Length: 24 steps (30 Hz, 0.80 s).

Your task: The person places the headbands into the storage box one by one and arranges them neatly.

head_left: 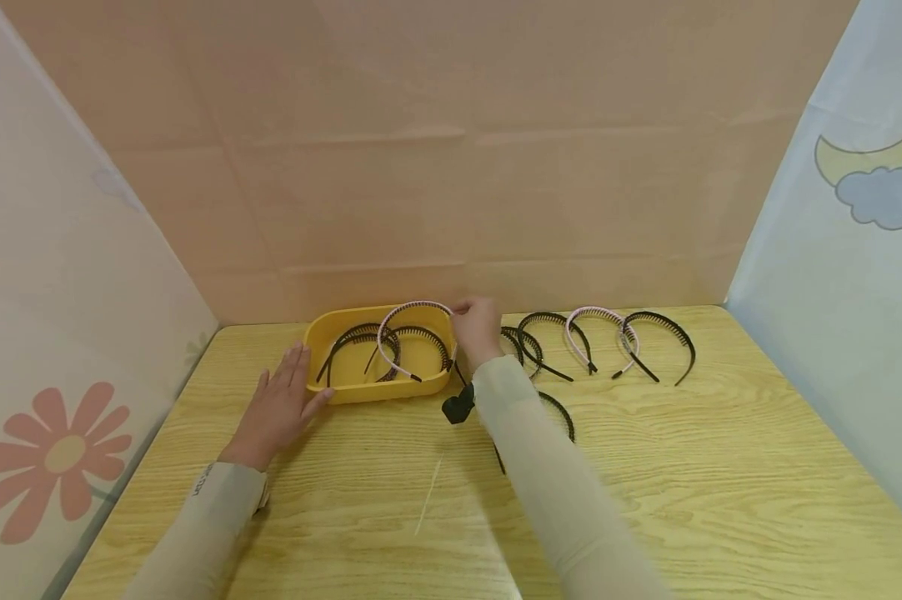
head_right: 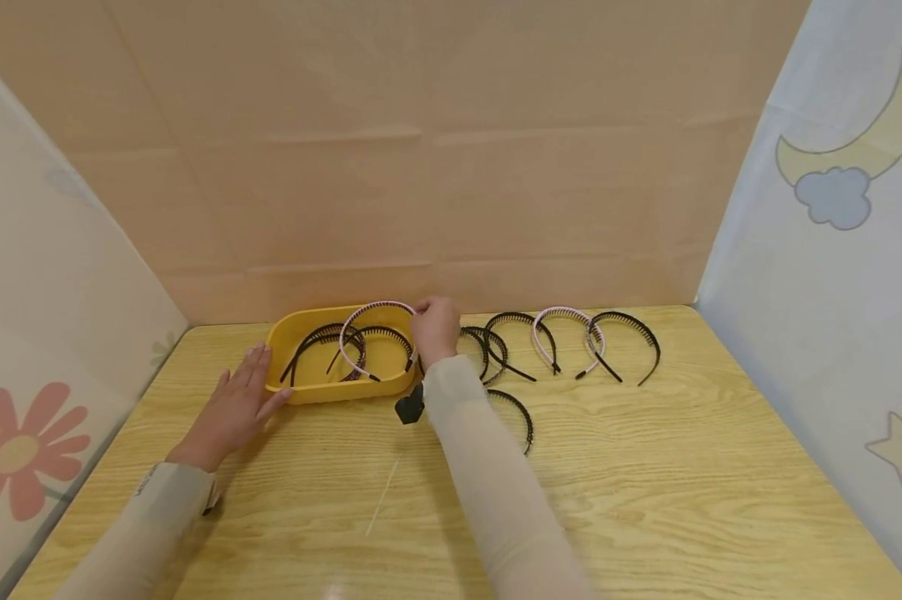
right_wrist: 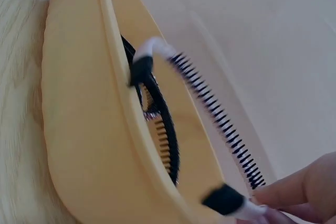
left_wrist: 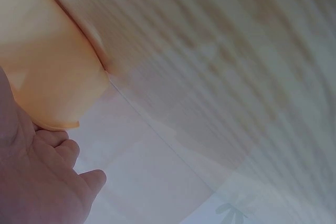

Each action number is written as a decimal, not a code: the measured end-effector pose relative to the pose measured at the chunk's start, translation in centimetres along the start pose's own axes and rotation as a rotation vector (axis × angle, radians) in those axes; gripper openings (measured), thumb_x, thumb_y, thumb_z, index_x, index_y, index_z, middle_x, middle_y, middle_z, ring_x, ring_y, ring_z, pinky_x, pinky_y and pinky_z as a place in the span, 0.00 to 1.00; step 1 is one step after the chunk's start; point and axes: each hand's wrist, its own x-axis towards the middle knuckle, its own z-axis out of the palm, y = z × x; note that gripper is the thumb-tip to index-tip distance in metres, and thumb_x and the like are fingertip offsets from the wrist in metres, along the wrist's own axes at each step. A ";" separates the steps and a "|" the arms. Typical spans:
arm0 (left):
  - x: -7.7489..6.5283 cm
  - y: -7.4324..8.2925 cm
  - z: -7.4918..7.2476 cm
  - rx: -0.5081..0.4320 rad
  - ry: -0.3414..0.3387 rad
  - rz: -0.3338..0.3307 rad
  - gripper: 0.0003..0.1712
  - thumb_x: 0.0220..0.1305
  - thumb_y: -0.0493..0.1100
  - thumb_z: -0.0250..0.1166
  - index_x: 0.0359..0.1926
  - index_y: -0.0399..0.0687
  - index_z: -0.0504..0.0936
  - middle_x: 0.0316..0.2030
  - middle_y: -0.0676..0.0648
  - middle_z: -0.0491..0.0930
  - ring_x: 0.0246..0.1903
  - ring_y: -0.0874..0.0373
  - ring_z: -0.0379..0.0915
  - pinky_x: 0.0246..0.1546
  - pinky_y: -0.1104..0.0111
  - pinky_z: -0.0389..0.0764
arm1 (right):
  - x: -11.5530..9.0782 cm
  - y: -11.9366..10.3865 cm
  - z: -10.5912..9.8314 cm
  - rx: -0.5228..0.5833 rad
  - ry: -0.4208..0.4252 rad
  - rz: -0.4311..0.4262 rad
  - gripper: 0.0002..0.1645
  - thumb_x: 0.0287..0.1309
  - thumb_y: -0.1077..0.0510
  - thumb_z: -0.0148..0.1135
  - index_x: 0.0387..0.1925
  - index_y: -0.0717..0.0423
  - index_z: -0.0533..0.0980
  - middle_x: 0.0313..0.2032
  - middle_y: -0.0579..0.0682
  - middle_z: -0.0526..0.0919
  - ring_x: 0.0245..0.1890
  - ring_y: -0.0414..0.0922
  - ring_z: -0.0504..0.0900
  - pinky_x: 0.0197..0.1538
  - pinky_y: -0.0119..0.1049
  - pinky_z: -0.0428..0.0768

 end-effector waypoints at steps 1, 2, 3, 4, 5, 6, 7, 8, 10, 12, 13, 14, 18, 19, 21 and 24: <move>0.0 0.0 0.0 0.002 -0.003 -0.002 0.52 0.78 0.66 0.47 0.79 0.32 0.37 0.79 0.30 0.38 0.77 0.34 0.35 0.72 0.34 0.41 | 0.0 -0.1 0.2 0.011 0.009 0.007 0.11 0.62 0.69 0.62 0.43 0.65 0.87 0.40 0.60 0.88 0.42 0.55 0.86 0.44 0.45 0.85; 0.0 -0.1 0.0 0.003 -0.004 -0.002 0.52 0.78 0.66 0.47 0.79 0.32 0.37 0.79 0.30 0.38 0.77 0.34 0.35 0.72 0.34 0.41 | -0.1 -0.2 0.5 0.025 0.017 0.020 0.10 0.62 0.69 0.63 0.43 0.65 0.87 0.40 0.60 0.88 0.42 0.55 0.86 0.45 0.46 0.85; 0.0 -0.1 0.0 0.004 -0.005 -0.003 0.52 0.78 0.66 0.47 0.79 0.31 0.37 0.79 0.30 0.38 0.77 0.34 0.35 0.72 0.34 0.41 | -0.1 -0.4 0.7 0.037 0.023 0.032 0.10 0.63 0.68 0.63 0.43 0.64 0.87 0.41 0.60 0.88 0.43 0.55 0.86 0.46 0.46 0.85; 0.0 -0.1 0.0 0.004 -0.006 -0.004 0.52 0.78 0.66 0.47 0.79 0.31 0.37 0.79 0.30 0.38 0.77 0.34 0.35 0.72 0.34 0.41 | -0.2 -0.5 0.9 0.055 0.028 0.046 0.10 0.64 0.68 0.63 0.43 0.64 0.87 0.41 0.60 0.88 0.43 0.55 0.86 0.46 0.47 0.85; 0.0 -0.1 0.0 0.005 -0.006 -0.004 0.52 0.78 0.66 0.46 0.79 0.32 0.37 0.79 0.30 0.38 0.77 0.34 0.35 0.72 0.34 0.41 | -0.2 -0.6 1.1 0.065 0.036 0.058 0.10 0.64 0.68 0.63 0.44 0.64 0.87 0.41 0.59 0.88 0.43 0.55 0.86 0.46 0.46 0.85; 0.0 -0.1 0.0 0.004 -0.004 -0.003 0.52 0.78 0.66 0.47 0.79 0.31 0.37 0.79 0.30 0.38 0.77 0.34 0.35 0.72 0.34 0.41 | -0.3 -0.7 1.2 0.079 0.042 0.067 0.09 0.64 0.68 0.63 0.43 0.64 0.87 0.41 0.59 0.88 0.43 0.55 0.86 0.46 0.47 0.85; 0.0 -0.1 0.0 0.005 -0.003 -0.003 0.52 0.78 0.66 0.46 0.79 0.31 0.37 0.79 0.30 0.39 0.77 0.34 0.35 0.72 0.34 0.41 | -0.4 -0.8 1.4 0.091 0.052 0.066 0.09 0.64 0.68 0.63 0.43 0.64 0.87 0.41 0.60 0.88 0.43 0.55 0.86 0.45 0.47 0.85; 0.0 -0.1 0.0 0.005 -0.003 -0.003 0.52 0.78 0.66 0.46 0.79 0.32 0.37 0.79 0.30 0.39 0.77 0.34 0.35 0.72 0.34 0.41 | -0.5 -0.9 1.6 0.099 0.060 0.066 0.09 0.65 0.68 0.64 0.43 0.64 0.87 0.41 0.59 0.88 0.42 0.55 0.86 0.45 0.47 0.85; 0.0 -0.1 0.0 0.002 -0.002 -0.002 0.52 0.78 0.66 0.46 0.79 0.32 0.37 0.79 0.31 0.39 0.77 0.34 0.35 0.72 0.34 0.41 | -0.6 -0.9 2.0 0.114 0.060 0.058 0.08 0.65 0.67 0.64 0.43 0.63 0.87 0.41 0.59 0.87 0.41 0.54 0.85 0.44 0.47 0.85; -0.1 0.0 0.0 0.002 -0.001 -0.001 0.52 0.78 0.66 0.47 0.79 0.32 0.37 0.79 0.30 0.39 0.77 0.34 0.35 0.72 0.34 0.41 | -0.8 -0.8 2.3 0.136 0.044 0.056 0.08 0.66 0.66 0.63 0.42 0.62 0.87 0.41 0.57 0.87 0.41 0.54 0.85 0.42 0.47 0.85; -0.1 0.0 0.0 0.005 -0.002 -0.002 0.52 0.78 0.66 0.46 0.79 0.32 0.37 0.79 0.31 0.38 0.78 0.34 0.35 0.72 0.34 0.41 | -0.9 -0.7 2.5 0.138 0.035 0.052 0.08 0.67 0.65 0.63 0.43 0.61 0.87 0.41 0.57 0.86 0.41 0.53 0.85 0.41 0.46 0.85; -0.1 0.0 -0.1 0.005 -0.001 -0.002 0.52 0.78 0.66 0.46 0.79 0.32 0.37 0.79 0.31 0.38 0.78 0.34 0.35 0.72 0.34 0.42 | -1.0 -0.6 2.7 0.141 0.025 0.046 0.08 0.67 0.65 0.63 0.43 0.60 0.87 0.41 0.56 0.86 0.41 0.53 0.85 0.41 0.45 0.85; -0.1 0.1 -0.1 0.003 0.009 0.002 0.52 0.78 0.66 0.47 0.79 0.31 0.39 0.78 0.30 0.39 0.77 0.34 0.37 0.71 0.34 0.42 | -1.2 -0.4 3.0 0.144 -0.014 0.001 0.09 0.69 0.64 0.62 0.44 0.60 0.86 0.42 0.56 0.86 0.40 0.51 0.85 0.38 0.42 0.85; -0.1 0.1 0.0 0.002 0.011 0.002 0.52 0.78 0.66 0.47 0.79 0.31 0.39 0.79 0.30 0.40 0.77 0.34 0.37 0.72 0.34 0.42 | -1.2 -0.3 3.0 0.138 -0.021 -0.017 0.09 0.69 0.64 0.62 0.45 0.60 0.86 0.43 0.56 0.86 0.40 0.51 0.85 0.38 0.41 0.85; 0.0 0.1 0.0 -0.003 0.012 0.004 0.52 0.78 0.66 0.47 0.79 0.31 0.39 0.78 0.30 0.40 0.77 0.34 0.37 0.71 0.34 0.42 | -1.3 -0.1 2.9 0.131 -0.039 -0.048 0.10 0.69 0.64 0.61 0.46 0.61 0.86 0.44 0.56 0.86 0.40 0.51 0.84 0.39 0.41 0.84; 0.0 0.1 -0.1 -0.006 0.006 -0.001 0.52 0.77 0.66 0.46 0.79 0.32 0.39 0.79 0.31 0.39 0.78 0.35 0.36 0.72 0.35 0.42 | -1.3 0.2 2.6 0.117 -0.057 -0.099 0.12 0.69 0.66 0.59 0.47 0.62 0.85 0.45 0.57 0.86 0.41 0.51 0.83 0.41 0.42 0.83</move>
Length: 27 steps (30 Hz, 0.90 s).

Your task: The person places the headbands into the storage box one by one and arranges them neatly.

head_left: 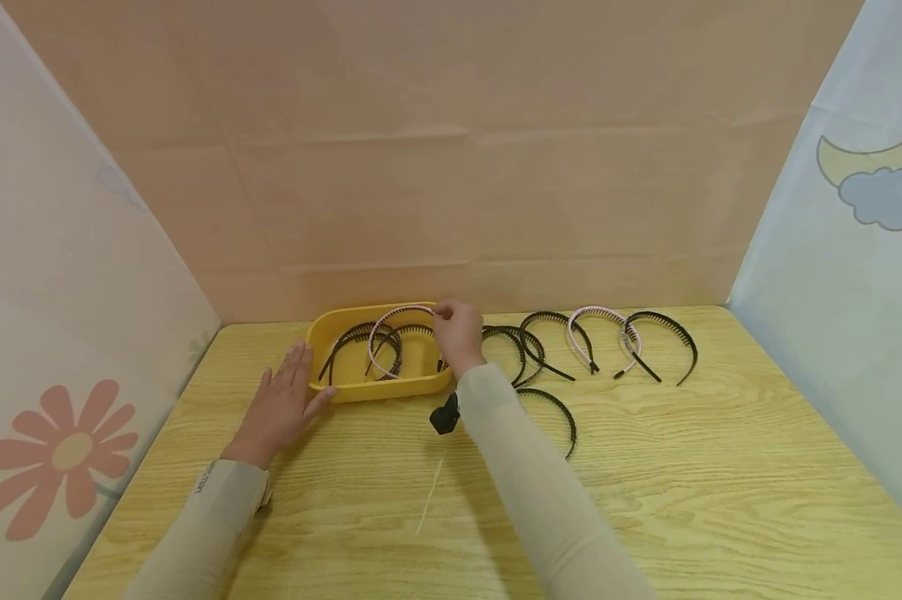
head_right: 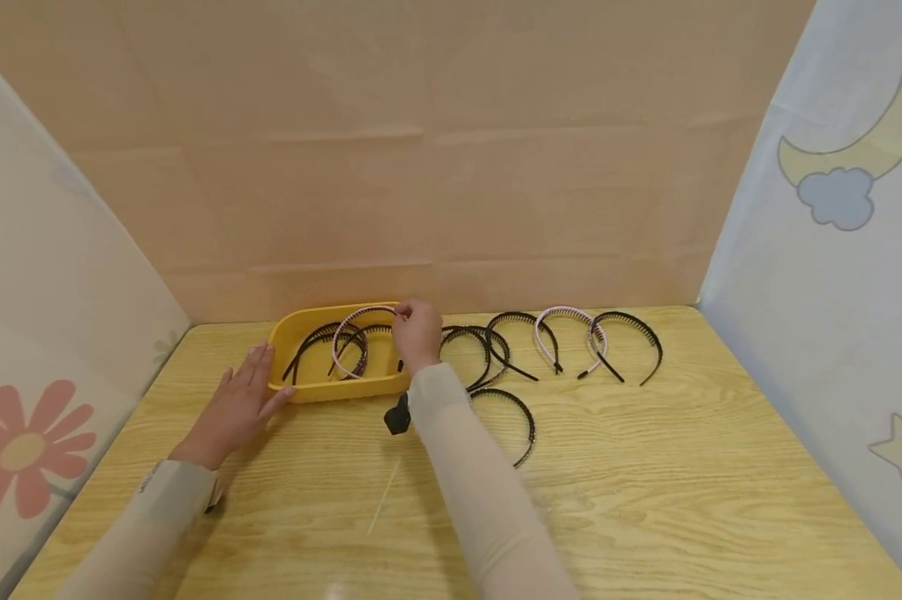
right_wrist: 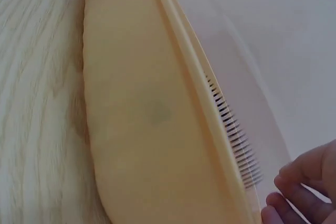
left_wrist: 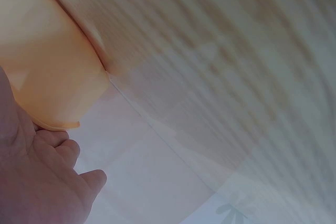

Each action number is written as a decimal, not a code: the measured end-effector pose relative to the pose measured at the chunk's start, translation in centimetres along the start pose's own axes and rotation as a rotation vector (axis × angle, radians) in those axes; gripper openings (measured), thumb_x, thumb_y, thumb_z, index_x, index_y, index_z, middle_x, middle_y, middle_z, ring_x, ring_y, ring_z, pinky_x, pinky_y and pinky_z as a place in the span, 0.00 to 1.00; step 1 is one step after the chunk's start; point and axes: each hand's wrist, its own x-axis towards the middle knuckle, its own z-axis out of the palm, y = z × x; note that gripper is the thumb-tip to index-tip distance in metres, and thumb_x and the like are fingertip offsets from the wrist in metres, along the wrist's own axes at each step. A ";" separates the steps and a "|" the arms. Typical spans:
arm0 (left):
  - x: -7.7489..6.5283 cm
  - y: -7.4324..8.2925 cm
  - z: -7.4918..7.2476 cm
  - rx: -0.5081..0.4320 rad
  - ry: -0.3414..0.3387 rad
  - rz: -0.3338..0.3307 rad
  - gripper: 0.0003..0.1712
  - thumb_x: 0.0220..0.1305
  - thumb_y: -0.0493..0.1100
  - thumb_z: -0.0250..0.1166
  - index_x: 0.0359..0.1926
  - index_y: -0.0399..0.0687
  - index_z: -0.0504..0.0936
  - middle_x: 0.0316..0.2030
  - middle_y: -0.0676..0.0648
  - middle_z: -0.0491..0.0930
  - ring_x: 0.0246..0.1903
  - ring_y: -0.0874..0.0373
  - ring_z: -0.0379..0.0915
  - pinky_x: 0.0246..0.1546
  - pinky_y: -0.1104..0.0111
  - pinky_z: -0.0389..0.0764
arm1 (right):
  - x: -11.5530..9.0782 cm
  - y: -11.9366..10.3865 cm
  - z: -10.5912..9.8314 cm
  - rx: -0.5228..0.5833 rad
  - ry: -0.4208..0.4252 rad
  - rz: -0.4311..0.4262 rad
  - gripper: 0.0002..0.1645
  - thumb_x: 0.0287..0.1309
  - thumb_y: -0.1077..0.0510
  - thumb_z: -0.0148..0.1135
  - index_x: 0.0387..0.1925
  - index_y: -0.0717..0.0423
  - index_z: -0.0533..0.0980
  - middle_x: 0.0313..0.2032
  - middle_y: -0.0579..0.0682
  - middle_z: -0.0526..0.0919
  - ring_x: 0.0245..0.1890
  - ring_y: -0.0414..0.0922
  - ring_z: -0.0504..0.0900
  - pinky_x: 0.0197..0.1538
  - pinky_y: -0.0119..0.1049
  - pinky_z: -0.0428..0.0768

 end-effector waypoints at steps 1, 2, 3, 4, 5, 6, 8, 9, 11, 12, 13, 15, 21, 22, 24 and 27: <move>0.0 0.0 0.0 -0.002 -0.003 -0.001 0.52 0.77 0.66 0.47 0.79 0.32 0.39 0.79 0.31 0.39 0.78 0.35 0.36 0.72 0.34 0.42 | 0.0 0.2 -0.2 -0.008 -0.002 -0.015 0.12 0.69 0.66 0.59 0.47 0.62 0.85 0.45 0.57 0.86 0.42 0.52 0.83 0.42 0.43 0.83; 0.0 0.0 0.0 -0.003 -0.006 -0.001 0.52 0.77 0.66 0.47 0.79 0.32 0.38 0.79 0.31 0.39 0.78 0.35 0.36 0.72 0.34 0.41 | 0.0 0.3 -0.3 -0.013 -0.004 -0.026 0.12 0.68 0.66 0.59 0.47 0.62 0.85 0.45 0.57 0.86 0.43 0.52 0.83 0.43 0.44 0.83; 0.0 0.0 0.0 -0.002 -0.007 -0.002 0.52 0.78 0.66 0.47 0.79 0.32 0.38 0.79 0.31 0.39 0.78 0.34 0.36 0.72 0.34 0.41 | 0.0 0.4 -0.6 -0.014 -0.004 -0.036 0.12 0.68 0.67 0.59 0.47 0.63 0.85 0.44 0.58 0.86 0.43 0.53 0.83 0.44 0.45 0.83; 0.0 0.0 0.0 -0.002 -0.009 -0.004 0.52 0.78 0.66 0.47 0.79 0.32 0.38 0.79 0.31 0.39 0.78 0.35 0.35 0.72 0.34 0.41 | 0.0 0.5 -0.8 -0.012 -0.004 -0.042 0.12 0.67 0.67 0.59 0.46 0.63 0.85 0.44 0.58 0.86 0.44 0.53 0.83 0.46 0.46 0.83; 0.0 0.0 0.0 0.000 -0.008 -0.003 0.52 0.78 0.66 0.47 0.79 0.32 0.38 0.79 0.31 0.39 0.78 0.34 0.36 0.72 0.34 0.41 | -0.1 0.6 -1.1 -0.011 -0.004 -0.046 0.11 0.67 0.66 0.59 0.45 0.62 0.85 0.44 0.58 0.86 0.44 0.53 0.83 0.47 0.47 0.82; 0.0 0.0 -0.1 0.001 -0.007 -0.002 0.52 0.78 0.66 0.46 0.79 0.32 0.38 0.79 0.31 0.39 0.77 0.34 0.36 0.72 0.34 0.41 | -0.1 0.7 -1.4 -0.008 -0.006 -0.048 0.11 0.67 0.66 0.59 0.45 0.62 0.85 0.43 0.58 0.86 0.45 0.54 0.83 0.48 0.47 0.82; -0.1 0.1 -0.1 0.003 -0.005 0.000 0.52 0.78 0.65 0.47 0.79 0.31 0.38 0.79 0.30 0.39 0.77 0.34 0.36 0.72 0.34 0.41 | -0.1 0.8 -2.0 0.008 -0.018 -0.043 0.11 0.68 0.65 0.58 0.46 0.62 0.85 0.43 0.58 0.86 0.45 0.54 0.83 0.48 0.48 0.82; -0.1 0.1 -0.1 0.004 -0.003 0.000 0.52 0.78 0.65 0.47 0.79 0.31 0.39 0.79 0.30 0.39 0.77 0.34 0.36 0.72 0.34 0.42 | -0.2 0.9 -2.3 0.013 -0.026 -0.041 0.11 0.69 0.65 0.58 0.46 0.62 0.84 0.44 0.58 0.85 0.45 0.54 0.83 0.49 0.48 0.82; -0.1 0.2 -0.1 0.007 -0.002 0.000 0.51 0.78 0.65 0.47 0.79 0.31 0.39 0.79 0.30 0.40 0.77 0.34 0.37 0.72 0.34 0.42 | -0.3 1.0 -3.1 0.014 -0.043 -0.040 0.12 0.70 0.64 0.57 0.47 0.63 0.84 0.44 0.58 0.85 0.46 0.54 0.83 0.50 0.48 0.82; -0.2 0.2 -0.1 0.008 0.000 -0.001 0.51 0.78 0.64 0.48 0.79 0.31 0.39 0.79 0.30 0.40 0.77 0.34 0.37 0.72 0.34 0.42 | -0.3 1.0 -3.4 0.014 -0.051 -0.038 0.12 0.70 0.63 0.57 0.48 0.63 0.83 0.45 0.58 0.85 0.47 0.54 0.82 0.50 0.48 0.82; -0.2 0.2 -0.2 0.011 0.000 -0.002 0.51 0.78 0.64 0.48 0.79 0.31 0.39 0.79 0.30 0.40 0.77 0.34 0.37 0.72 0.34 0.42 | -0.4 1.1 -3.9 0.012 -0.057 -0.037 0.13 0.70 0.63 0.56 0.48 0.63 0.83 0.45 0.58 0.84 0.47 0.54 0.82 0.50 0.48 0.82; -0.2 0.2 -0.2 0.014 -0.001 -0.004 0.51 0.78 0.64 0.48 0.79 0.31 0.39 0.79 0.30 0.40 0.77 0.34 0.37 0.72 0.35 0.42 | -0.5 1.1 -4.7 -0.004 -0.064 -0.043 0.13 0.71 0.63 0.56 0.48 0.62 0.83 0.45 0.57 0.84 0.47 0.54 0.82 0.49 0.48 0.82; -0.3 0.2 -0.3 0.021 -0.002 -0.005 0.51 0.78 0.64 0.48 0.79 0.31 0.39 0.78 0.30 0.40 0.77 0.34 0.37 0.72 0.34 0.42 | -0.9 1.1 -7.9 -0.052 -0.073 -0.083 0.11 0.71 0.61 0.57 0.47 0.59 0.83 0.45 0.57 0.85 0.46 0.53 0.82 0.48 0.47 0.81; -0.3 0.2 -0.2 0.023 -0.001 -0.005 0.51 0.78 0.64 0.48 0.79 0.31 0.39 0.79 0.30 0.40 0.77 0.34 0.37 0.72 0.34 0.42 | -1.0 1.2 -8.4 -0.059 -0.074 -0.095 0.11 0.71 0.61 0.57 0.47 0.60 0.83 0.45 0.57 0.85 0.45 0.53 0.82 0.48 0.48 0.81; -0.3 0.1 -0.2 0.021 0.003 -0.005 0.51 0.78 0.63 0.49 0.79 0.31 0.39 0.79 0.30 0.40 0.77 0.34 0.37 0.72 0.34 0.43 | -1.1 1.2 -9.6 -0.080 -0.074 -0.121 0.11 0.71 0.61 0.57 0.47 0.61 0.83 0.44 0.58 0.84 0.45 0.54 0.82 0.47 0.48 0.81; -0.4 0.1 -0.1 0.020 0.006 -0.005 0.51 0.78 0.63 0.49 0.79 0.31 0.40 0.79 0.31 0.40 0.77 0.34 0.37 0.72 0.34 0.43 | -1.2 1.5 -11.4 -0.126 -0.058 -0.143 0.12 0.71 0.61 0.57 0.47 0.62 0.83 0.44 0.59 0.85 0.44 0.54 0.81 0.47 0.49 0.81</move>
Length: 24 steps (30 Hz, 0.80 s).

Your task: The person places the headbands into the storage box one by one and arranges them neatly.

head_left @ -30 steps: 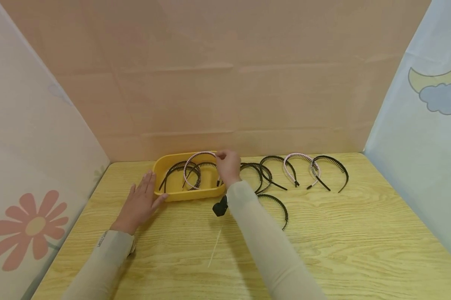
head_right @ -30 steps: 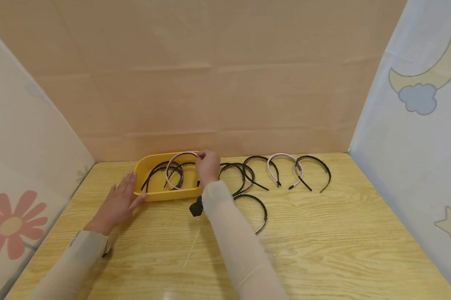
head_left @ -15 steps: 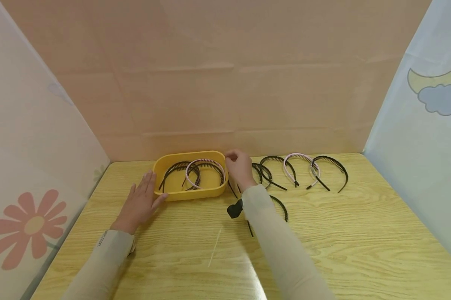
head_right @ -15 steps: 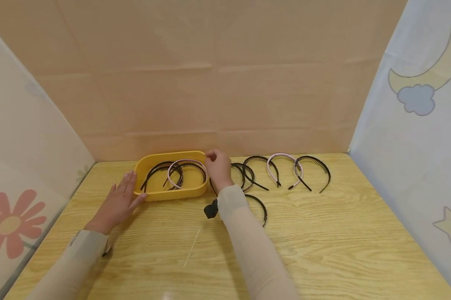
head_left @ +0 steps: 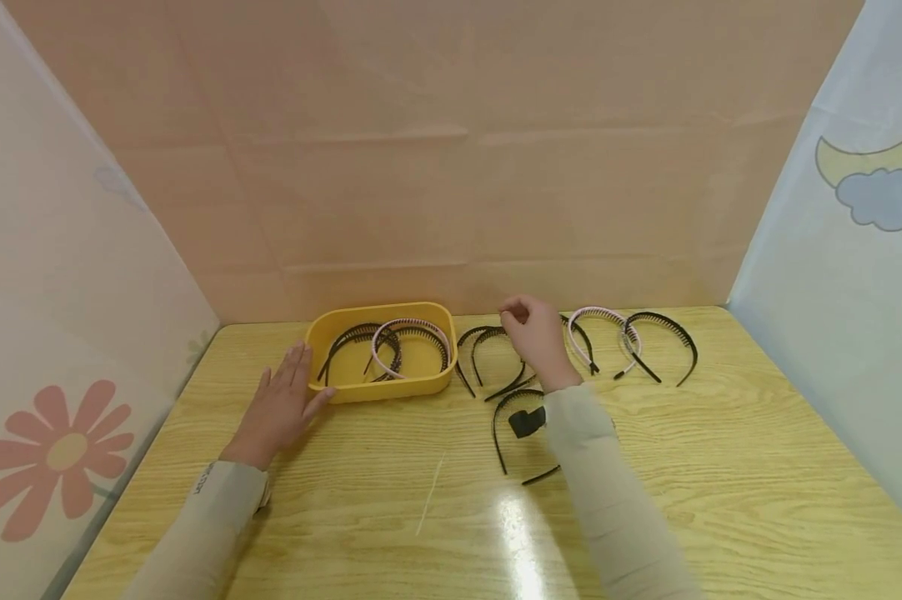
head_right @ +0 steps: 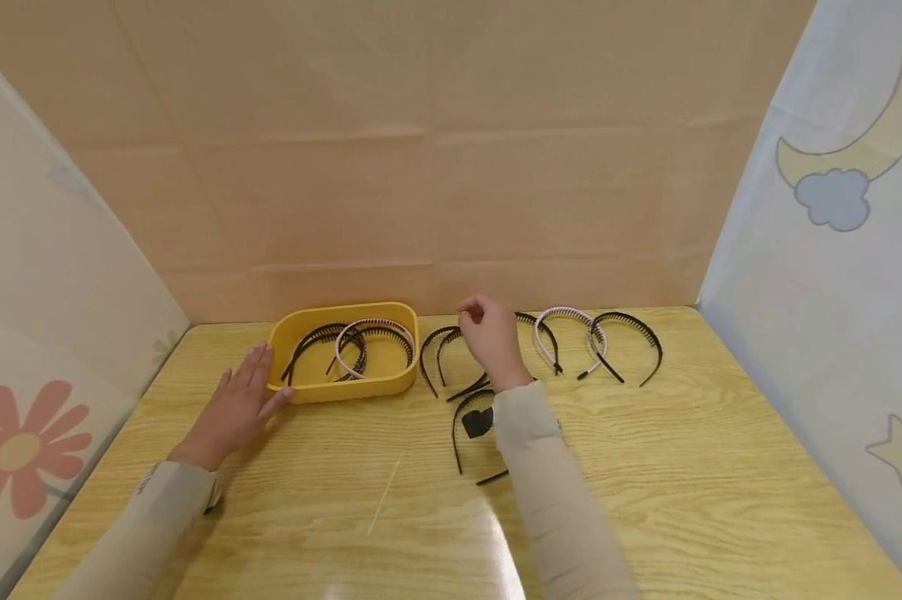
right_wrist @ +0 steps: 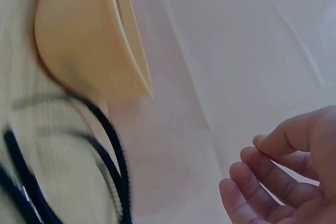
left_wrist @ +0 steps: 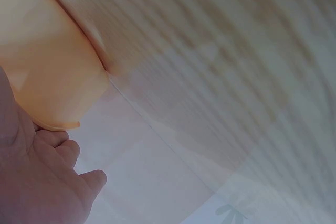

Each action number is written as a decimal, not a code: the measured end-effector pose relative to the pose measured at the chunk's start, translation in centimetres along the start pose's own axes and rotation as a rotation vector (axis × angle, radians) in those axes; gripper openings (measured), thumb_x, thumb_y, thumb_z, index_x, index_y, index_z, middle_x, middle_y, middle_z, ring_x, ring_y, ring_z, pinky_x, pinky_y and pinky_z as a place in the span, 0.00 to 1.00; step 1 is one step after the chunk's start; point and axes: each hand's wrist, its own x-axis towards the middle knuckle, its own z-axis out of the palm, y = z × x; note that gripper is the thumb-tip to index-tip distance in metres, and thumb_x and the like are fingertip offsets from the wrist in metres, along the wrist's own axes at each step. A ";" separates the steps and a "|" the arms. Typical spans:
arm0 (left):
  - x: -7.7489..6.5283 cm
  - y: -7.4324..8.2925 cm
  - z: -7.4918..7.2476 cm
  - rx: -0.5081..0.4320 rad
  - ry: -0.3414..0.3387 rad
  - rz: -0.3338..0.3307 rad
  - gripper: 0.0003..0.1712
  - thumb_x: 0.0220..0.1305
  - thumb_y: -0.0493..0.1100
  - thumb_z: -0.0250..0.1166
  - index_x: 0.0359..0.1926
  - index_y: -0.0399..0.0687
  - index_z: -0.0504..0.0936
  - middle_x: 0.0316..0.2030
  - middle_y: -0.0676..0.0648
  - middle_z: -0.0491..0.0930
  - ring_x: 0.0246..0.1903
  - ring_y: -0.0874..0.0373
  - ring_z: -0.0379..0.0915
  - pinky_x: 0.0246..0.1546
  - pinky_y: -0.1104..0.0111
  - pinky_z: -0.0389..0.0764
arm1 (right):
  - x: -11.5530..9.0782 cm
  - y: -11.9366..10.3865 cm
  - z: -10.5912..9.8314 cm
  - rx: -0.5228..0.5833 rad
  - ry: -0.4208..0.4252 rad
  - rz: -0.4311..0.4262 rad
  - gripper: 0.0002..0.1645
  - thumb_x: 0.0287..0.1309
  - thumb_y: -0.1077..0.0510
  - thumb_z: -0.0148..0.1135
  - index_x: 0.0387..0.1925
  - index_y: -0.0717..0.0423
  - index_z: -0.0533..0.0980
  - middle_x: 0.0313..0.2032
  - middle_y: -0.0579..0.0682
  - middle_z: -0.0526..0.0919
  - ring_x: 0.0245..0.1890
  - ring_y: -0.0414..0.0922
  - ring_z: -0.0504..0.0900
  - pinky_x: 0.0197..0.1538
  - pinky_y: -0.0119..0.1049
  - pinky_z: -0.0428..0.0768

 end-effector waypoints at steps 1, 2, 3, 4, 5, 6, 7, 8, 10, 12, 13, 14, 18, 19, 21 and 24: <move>0.0 0.0 0.0 0.000 0.000 0.000 0.51 0.78 0.63 0.49 0.79 0.31 0.40 0.79 0.31 0.40 0.77 0.34 0.37 0.72 0.34 0.43 | -0.1 0.1 -0.6 -0.019 0.003 -0.002 0.12 0.71 0.61 0.56 0.48 0.62 0.82 0.44 0.59 0.85 0.44 0.55 0.81 0.47 0.50 0.81; 0.0 0.0 0.0 0.000 -0.001 0.000 0.51 0.78 0.63 0.49 0.79 0.31 0.40 0.79 0.31 0.40 0.77 0.34 0.37 0.72 0.34 0.43 | -0.2 0.3 -1.2 -0.034 0.008 -0.003 0.12 0.71 0.61 0.56 0.48 0.62 0.82 0.45 0.60 0.85 0.44 0.55 0.81 0.47 0.51 0.81; 0.0 0.0 0.0 0.002 -0.001 0.001 0.51 0.78 0.64 0.48 0.79 0.31 0.40 0.79 0.31 0.40 0.77 0.34 0.37 0.72 0.34 0.43 | -0.2 0.5 -1.8 -0.049 0.014 -0.001 0.12 0.72 0.61 0.56 0.48 0.62 0.82 0.45 0.60 0.85 0.45 0.56 0.81 0.48 0.51 0.80; 0.0 0.0 0.0 0.003 -0.005 0.001 0.51 0.78 0.64 0.48 0.79 0.31 0.39 0.79 0.31 0.40 0.77 0.35 0.37 0.72 0.34 0.43 | -0.2 0.7 -2.3 -0.063 0.021 -0.004 0.12 0.72 0.61 0.55 0.48 0.62 0.82 0.45 0.61 0.85 0.45 0.56 0.81 0.49 0.52 0.80; 0.0 0.0 0.0 0.005 -0.005 0.002 0.51 0.78 0.64 0.48 0.79 0.31 0.40 0.79 0.30 0.40 0.77 0.34 0.37 0.72 0.34 0.43 | -0.3 0.9 -2.9 -0.080 0.028 -0.005 0.13 0.72 0.61 0.55 0.49 0.63 0.82 0.45 0.61 0.85 0.45 0.56 0.81 0.49 0.52 0.80; 0.0 0.0 -0.1 0.004 -0.006 0.003 0.51 0.78 0.64 0.48 0.79 0.31 0.39 0.79 0.30 0.40 0.77 0.34 0.37 0.72 0.34 0.43 | -0.3 1.2 -3.4 -0.096 0.037 -0.010 0.13 0.72 0.61 0.55 0.49 0.63 0.81 0.45 0.61 0.85 0.45 0.56 0.82 0.49 0.52 0.80; 0.0 0.0 -0.1 0.006 -0.008 0.003 0.51 0.78 0.64 0.48 0.79 0.31 0.39 0.79 0.30 0.40 0.77 0.34 0.37 0.72 0.34 0.43 | -0.3 1.5 -3.9 -0.108 0.045 -0.011 0.13 0.72 0.61 0.55 0.49 0.63 0.81 0.44 0.62 0.85 0.45 0.56 0.81 0.49 0.53 0.80; 0.0 0.0 -0.1 0.007 -0.007 0.004 0.51 0.78 0.64 0.48 0.79 0.31 0.39 0.79 0.30 0.40 0.77 0.34 0.37 0.72 0.34 0.43 | -0.3 1.8 -4.4 -0.123 0.056 -0.017 0.13 0.72 0.61 0.54 0.48 0.63 0.81 0.44 0.62 0.85 0.44 0.57 0.81 0.48 0.53 0.80; 0.0 0.1 -0.1 0.006 -0.007 0.004 0.50 0.78 0.63 0.48 0.79 0.31 0.39 0.78 0.30 0.40 0.77 0.34 0.37 0.72 0.34 0.43 | -0.3 2.4 -5.3 -0.160 0.075 -0.029 0.14 0.72 0.61 0.53 0.48 0.64 0.81 0.43 0.62 0.85 0.43 0.56 0.82 0.46 0.52 0.80; 0.0 0.0 -0.1 0.006 -0.005 0.004 0.50 0.78 0.63 0.48 0.79 0.31 0.40 0.78 0.30 0.40 0.77 0.34 0.37 0.72 0.34 0.43 | -0.4 3.1 -6.1 -0.193 0.097 -0.047 0.14 0.72 0.61 0.52 0.48 0.64 0.81 0.42 0.62 0.85 0.42 0.57 0.82 0.44 0.52 0.81; 0.0 0.0 -0.1 0.005 -0.005 0.005 0.50 0.78 0.63 0.48 0.79 0.31 0.40 0.78 0.30 0.40 0.77 0.34 0.37 0.72 0.34 0.43 | -0.5 3.4 -6.5 -0.211 0.106 -0.056 0.14 0.72 0.61 0.52 0.48 0.64 0.81 0.42 0.62 0.85 0.42 0.57 0.83 0.43 0.53 0.81; 0.0 0.0 -0.1 0.004 -0.006 0.005 0.51 0.78 0.63 0.48 0.79 0.31 0.39 0.78 0.30 0.40 0.77 0.34 0.37 0.71 0.34 0.43 | -0.6 3.7 -6.8 -0.231 0.117 -0.068 0.14 0.71 0.62 0.52 0.48 0.64 0.81 0.41 0.63 0.85 0.41 0.57 0.83 0.42 0.52 0.82; 0.0 0.1 -0.2 -0.001 -0.009 0.004 0.51 0.78 0.64 0.48 0.79 0.31 0.39 0.79 0.30 0.40 0.77 0.34 0.37 0.71 0.34 0.43 | -0.7 4.9 -8.5 -0.306 0.140 -0.106 0.14 0.71 0.64 0.51 0.47 0.67 0.81 0.41 0.65 0.85 0.41 0.59 0.84 0.40 0.55 0.83; 0.0 0.1 -0.2 -0.001 -0.009 0.003 0.51 0.78 0.64 0.48 0.79 0.31 0.39 0.79 0.31 0.39 0.77 0.35 0.37 0.71 0.34 0.43 | -0.7 5.3 -8.9 -0.327 0.143 -0.113 0.14 0.70 0.64 0.51 0.47 0.67 0.80 0.40 0.65 0.85 0.40 0.60 0.83 0.40 0.55 0.82; 0.0 0.1 -0.2 -0.003 -0.008 0.003 0.51 0.78 0.64 0.48 0.79 0.32 0.39 0.79 0.31 0.40 0.77 0.35 0.37 0.71 0.34 0.43 | -0.7 6.2 -9.9 -0.361 0.146 -0.116 0.15 0.71 0.64 0.50 0.48 0.69 0.80 0.41 0.66 0.84 0.41 0.60 0.82 0.40 0.56 0.81; 0.0 0.1 -0.2 -0.003 -0.006 0.001 0.51 0.78 0.63 0.49 0.79 0.32 0.39 0.79 0.31 0.39 0.78 0.35 0.37 0.72 0.34 0.43 | -0.7 7.5 -11.4 -0.403 0.148 -0.099 0.16 0.70 0.64 0.49 0.50 0.71 0.78 0.42 0.67 0.82 0.42 0.61 0.80 0.41 0.57 0.80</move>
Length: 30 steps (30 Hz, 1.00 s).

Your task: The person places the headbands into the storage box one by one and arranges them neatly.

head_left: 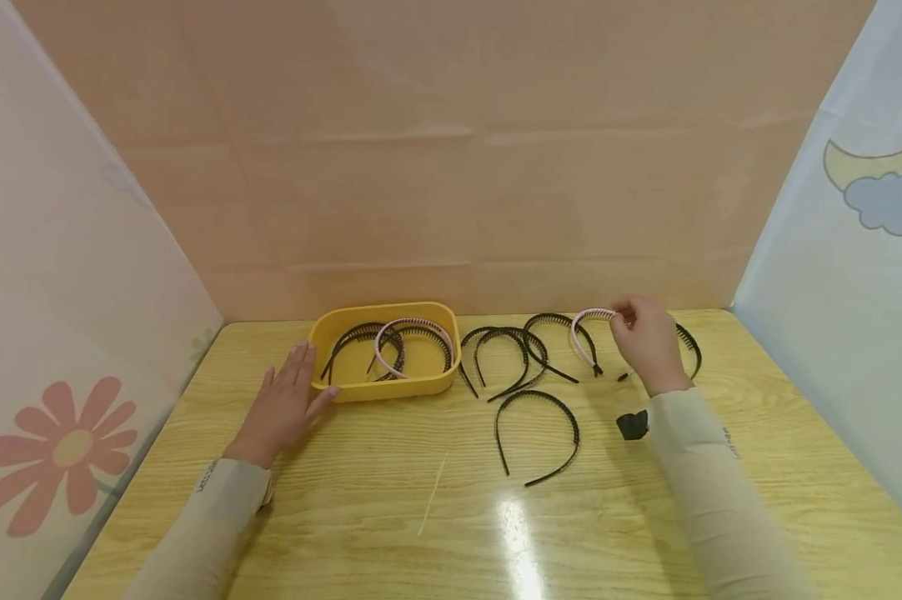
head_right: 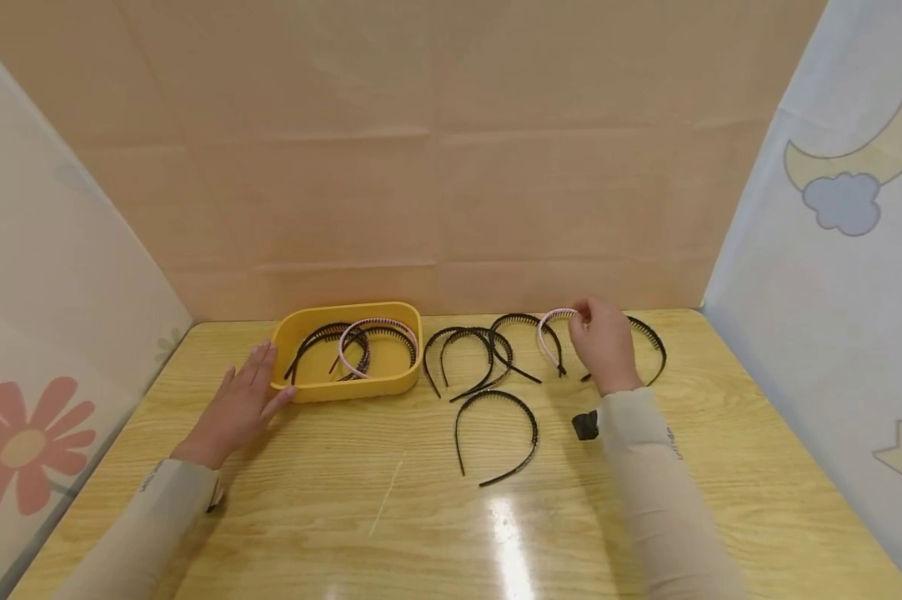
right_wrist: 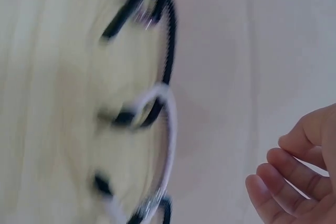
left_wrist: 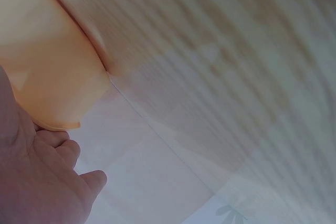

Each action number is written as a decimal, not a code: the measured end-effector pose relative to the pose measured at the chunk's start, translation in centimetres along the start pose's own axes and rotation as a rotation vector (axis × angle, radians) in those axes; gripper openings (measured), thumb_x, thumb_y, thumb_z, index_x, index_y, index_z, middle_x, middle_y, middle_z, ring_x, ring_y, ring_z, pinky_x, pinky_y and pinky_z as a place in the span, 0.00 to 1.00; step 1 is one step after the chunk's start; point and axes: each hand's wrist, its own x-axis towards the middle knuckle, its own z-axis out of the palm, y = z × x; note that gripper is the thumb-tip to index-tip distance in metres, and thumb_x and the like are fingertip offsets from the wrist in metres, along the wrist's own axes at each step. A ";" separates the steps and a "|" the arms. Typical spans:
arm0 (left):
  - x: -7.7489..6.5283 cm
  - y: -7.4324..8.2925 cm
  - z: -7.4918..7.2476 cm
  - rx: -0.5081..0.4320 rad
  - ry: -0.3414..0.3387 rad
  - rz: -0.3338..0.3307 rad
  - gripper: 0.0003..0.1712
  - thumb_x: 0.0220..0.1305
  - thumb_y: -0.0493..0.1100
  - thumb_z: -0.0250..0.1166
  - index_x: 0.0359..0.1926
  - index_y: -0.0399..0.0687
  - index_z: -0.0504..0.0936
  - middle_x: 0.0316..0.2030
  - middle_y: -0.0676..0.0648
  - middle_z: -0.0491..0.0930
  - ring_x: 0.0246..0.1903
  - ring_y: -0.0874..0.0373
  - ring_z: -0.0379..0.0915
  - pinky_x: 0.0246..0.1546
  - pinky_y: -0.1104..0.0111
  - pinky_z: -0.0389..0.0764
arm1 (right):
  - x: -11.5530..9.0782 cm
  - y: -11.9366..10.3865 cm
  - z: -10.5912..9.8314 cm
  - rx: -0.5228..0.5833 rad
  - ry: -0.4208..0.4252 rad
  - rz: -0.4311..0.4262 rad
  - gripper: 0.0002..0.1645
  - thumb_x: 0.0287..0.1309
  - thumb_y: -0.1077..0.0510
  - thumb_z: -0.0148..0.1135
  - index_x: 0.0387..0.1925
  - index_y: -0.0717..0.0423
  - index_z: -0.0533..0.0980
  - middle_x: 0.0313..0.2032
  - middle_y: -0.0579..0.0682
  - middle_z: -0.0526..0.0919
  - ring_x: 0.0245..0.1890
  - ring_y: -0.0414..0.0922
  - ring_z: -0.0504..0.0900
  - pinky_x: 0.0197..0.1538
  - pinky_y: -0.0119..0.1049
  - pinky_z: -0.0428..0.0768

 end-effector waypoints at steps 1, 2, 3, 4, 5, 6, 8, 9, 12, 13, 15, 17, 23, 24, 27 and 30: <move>0.0 0.0 0.0 0.001 -0.001 -0.001 0.51 0.78 0.63 0.49 0.79 0.32 0.39 0.79 0.31 0.39 0.78 0.35 0.37 0.72 0.34 0.43 | 0.0 0.6 -0.3 -0.012 -0.002 0.010 0.17 0.70 0.64 0.49 0.50 0.71 0.78 0.43 0.68 0.81 0.43 0.62 0.80 0.42 0.59 0.79; 0.0 0.0 0.1 0.001 -0.001 0.000 0.51 0.78 0.63 0.49 0.79 0.32 0.39 0.79 0.31 0.39 0.78 0.35 0.37 0.72 0.34 0.43 | 0.0 1.1 -0.7 -0.021 -0.004 0.022 0.17 0.69 0.65 0.49 0.51 0.72 0.77 0.43 0.69 0.80 0.44 0.63 0.79 0.44 0.60 0.79; 0.0 0.0 0.1 0.003 -0.002 0.000 0.51 0.78 0.63 0.48 0.79 0.32 0.39 0.79 0.31 0.39 0.78 0.35 0.37 0.72 0.34 0.43 | 0.0 1.6 -1.0 -0.031 -0.006 0.033 0.18 0.69 0.65 0.49 0.52 0.73 0.77 0.44 0.70 0.80 0.45 0.64 0.79 0.45 0.61 0.78; 0.1 -0.1 0.1 0.004 -0.002 0.000 0.51 0.78 0.63 0.48 0.79 0.32 0.39 0.79 0.31 0.39 0.78 0.35 0.37 0.72 0.34 0.43 | -0.1 2.1 -1.3 -0.040 -0.007 0.044 0.18 0.69 0.65 0.49 0.53 0.73 0.76 0.45 0.70 0.79 0.45 0.65 0.78 0.46 0.62 0.78; 0.1 0.0 0.1 0.004 -0.002 0.002 0.51 0.78 0.64 0.48 0.79 0.31 0.39 0.79 0.31 0.39 0.78 0.35 0.37 0.72 0.34 0.43 | -0.1 2.6 -1.6 -0.050 -0.006 0.054 0.18 0.69 0.65 0.48 0.53 0.74 0.75 0.45 0.71 0.79 0.46 0.66 0.78 0.47 0.63 0.77; 0.1 -0.1 0.1 0.006 -0.001 0.002 0.51 0.78 0.64 0.48 0.79 0.31 0.39 0.79 0.31 0.40 0.78 0.35 0.37 0.72 0.34 0.43 | -0.1 3.1 -1.9 -0.055 -0.001 0.070 0.19 0.69 0.65 0.48 0.54 0.74 0.75 0.46 0.72 0.79 0.46 0.66 0.78 0.47 0.63 0.77; 0.2 0.0 0.1 0.009 0.001 0.005 0.51 0.78 0.64 0.48 0.79 0.31 0.39 0.79 0.31 0.40 0.78 0.35 0.37 0.71 0.34 0.44 | 0.0 4.1 -2.3 -0.059 0.008 0.096 0.20 0.69 0.65 0.47 0.55 0.74 0.75 0.47 0.72 0.79 0.47 0.67 0.78 0.48 0.63 0.77; 0.2 -0.1 0.1 0.010 0.002 0.005 0.51 0.78 0.64 0.49 0.79 0.31 0.40 0.79 0.31 0.40 0.78 0.35 0.37 0.71 0.34 0.44 | 0.1 4.6 -2.4 -0.056 0.008 0.115 0.20 0.70 0.64 0.47 0.56 0.74 0.74 0.48 0.72 0.79 0.48 0.67 0.78 0.48 0.63 0.77; 0.2 0.0 0.0 0.010 0.002 0.005 0.51 0.78 0.64 0.49 0.79 0.31 0.40 0.79 0.31 0.40 0.78 0.35 0.37 0.71 0.34 0.44 | 0.4 6.1 -2.9 -0.048 -0.003 0.168 0.22 0.71 0.63 0.46 0.58 0.73 0.73 0.50 0.73 0.79 0.50 0.68 0.78 0.49 0.63 0.78; 0.2 0.0 0.0 0.011 0.001 0.005 0.51 0.78 0.64 0.48 0.79 0.31 0.40 0.79 0.31 0.40 0.78 0.35 0.37 0.71 0.34 0.44 | 0.4 6.6 -3.0 -0.048 -0.012 0.182 0.22 0.71 0.63 0.46 0.59 0.74 0.72 0.51 0.74 0.78 0.50 0.68 0.77 0.49 0.63 0.78; 0.3 0.0 0.0 0.011 -0.002 0.004 0.51 0.78 0.64 0.48 0.79 0.31 0.40 0.79 0.31 0.40 0.78 0.35 0.37 0.71 0.34 0.44 | 0.5 7.5 -3.4 -0.053 -0.039 0.219 0.24 0.71 0.62 0.46 0.60 0.75 0.71 0.53 0.75 0.76 0.51 0.69 0.76 0.50 0.64 0.77; 0.4 0.0 0.1 0.013 -0.003 0.006 0.51 0.78 0.64 0.48 0.79 0.31 0.40 0.79 0.31 0.40 0.77 0.35 0.37 0.71 0.34 0.44 | 0.4 8.5 -3.7 -0.076 -0.062 0.249 0.25 0.70 0.62 0.46 0.60 0.77 0.69 0.54 0.76 0.75 0.51 0.71 0.75 0.51 0.65 0.76; 0.5 0.0 0.2 0.023 0.002 0.008 0.51 0.78 0.63 0.49 0.79 0.31 0.40 0.79 0.31 0.41 0.78 0.35 0.37 0.71 0.34 0.44 | 0.0 11.3 -5.1 -0.135 -0.153 0.354 0.29 0.71 0.60 0.48 0.63 0.81 0.65 0.57 0.80 0.70 0.54 0.74 0.71 0.53 0.67 0.74; 0.4 0.0 0.3 0.025 0.003 0.008 0.51 0.78 0.63 0.49 0.79 0.30 0.40 0.78 0.30 0.41 0.78 0.35 0.37 0.72 0.34 0.44 | 0.0 11.7 -5.3 -0.143 -0.168 0.365 0.29 0.71 0.60 0.48 0.63 0.82 0.65 0.57 0.80 0.70 0.54 0.74 0.71 0.53 0.67 0.74; 0.4 -0.1 0.2 0.027 0.003 0.006 0.51 0.78 0.63 0.49 0.79 0.30 0.40 0.78 0.30 0.41 0.78 0.35 0.37 0.72 0.35 0.44 | -0.2 12.8 -5.8 -0.155 -0.211 0.387 0.30 0.70 0.59 0.49 0.61 0.83 0.66 0.56 0.81 0.70 0.53 0.75 0.73 0.53 0.66 0.75; 0.4 0.0 0.1 0.020 0.000 0.004 0.51 0.78 0.64 0.48 0.79 0.31 0.39 0.79 0.31 0.41 0.78 0.35 0.37 0.72 0.35 0.44 | -0.4 13.3 -6.2 -0.173 -0.253 0.396 0.30 0.70 0.58 0.51 0.59 0.84 0.67 0.55 0.81 0.71 0.53 0.76 0.72 0.55 0.68 0.74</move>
